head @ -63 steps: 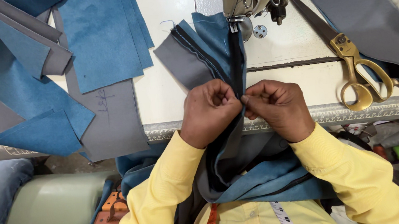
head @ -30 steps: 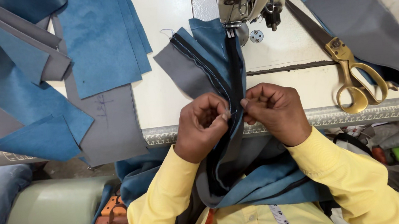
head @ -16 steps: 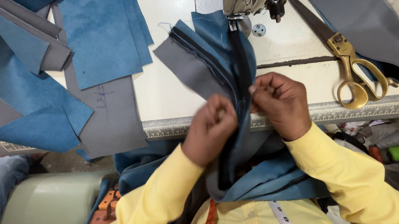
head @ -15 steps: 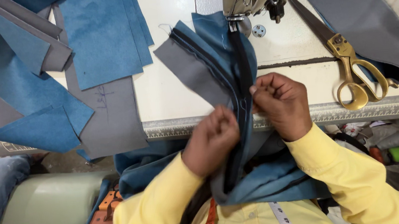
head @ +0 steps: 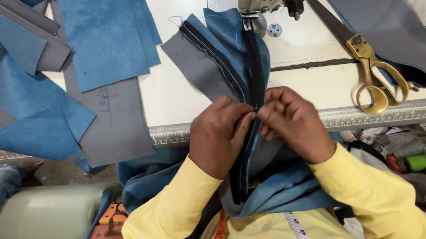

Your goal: The person aligns a black zipper with the edge of a blue fabric piece, repeatedly adjusting the seam allowance and fabric layers by hand to ensure proper positioning. They fold the fabric over the zipper tape and smooth the edges, preparing the assembly for sewing.

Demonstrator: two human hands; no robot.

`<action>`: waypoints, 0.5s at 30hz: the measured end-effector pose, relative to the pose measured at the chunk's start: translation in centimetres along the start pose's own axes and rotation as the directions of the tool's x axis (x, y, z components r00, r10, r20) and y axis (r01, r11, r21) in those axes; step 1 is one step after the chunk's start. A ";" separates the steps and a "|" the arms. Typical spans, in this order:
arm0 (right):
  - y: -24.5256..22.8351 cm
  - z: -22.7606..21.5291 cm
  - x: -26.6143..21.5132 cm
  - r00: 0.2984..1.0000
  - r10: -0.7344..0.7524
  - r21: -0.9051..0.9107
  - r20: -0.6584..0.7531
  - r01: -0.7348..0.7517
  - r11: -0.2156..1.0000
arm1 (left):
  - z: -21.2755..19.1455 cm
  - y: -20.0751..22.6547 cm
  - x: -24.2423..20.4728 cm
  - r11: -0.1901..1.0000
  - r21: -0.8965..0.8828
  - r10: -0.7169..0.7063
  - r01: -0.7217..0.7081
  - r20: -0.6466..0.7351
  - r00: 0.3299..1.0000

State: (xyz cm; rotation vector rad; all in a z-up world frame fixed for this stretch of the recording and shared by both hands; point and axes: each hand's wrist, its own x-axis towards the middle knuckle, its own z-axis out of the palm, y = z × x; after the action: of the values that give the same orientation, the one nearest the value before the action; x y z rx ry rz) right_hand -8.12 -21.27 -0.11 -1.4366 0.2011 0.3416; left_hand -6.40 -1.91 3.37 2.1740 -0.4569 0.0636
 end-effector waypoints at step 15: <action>1.2 0.4 -0.4 0.997 -0.016 0.038 0.077 0.013 0.999 | 1.2 -1.5 -0.5 0.523 -0.809 -0.137 0.268 0.230 0.964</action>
State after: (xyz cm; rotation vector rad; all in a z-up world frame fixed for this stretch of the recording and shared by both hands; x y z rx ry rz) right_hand -8.88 -20.83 -1.02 -1.3849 0.1335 0.3794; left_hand -6.47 -1.93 1.41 1.2378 -0.2170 -0.3805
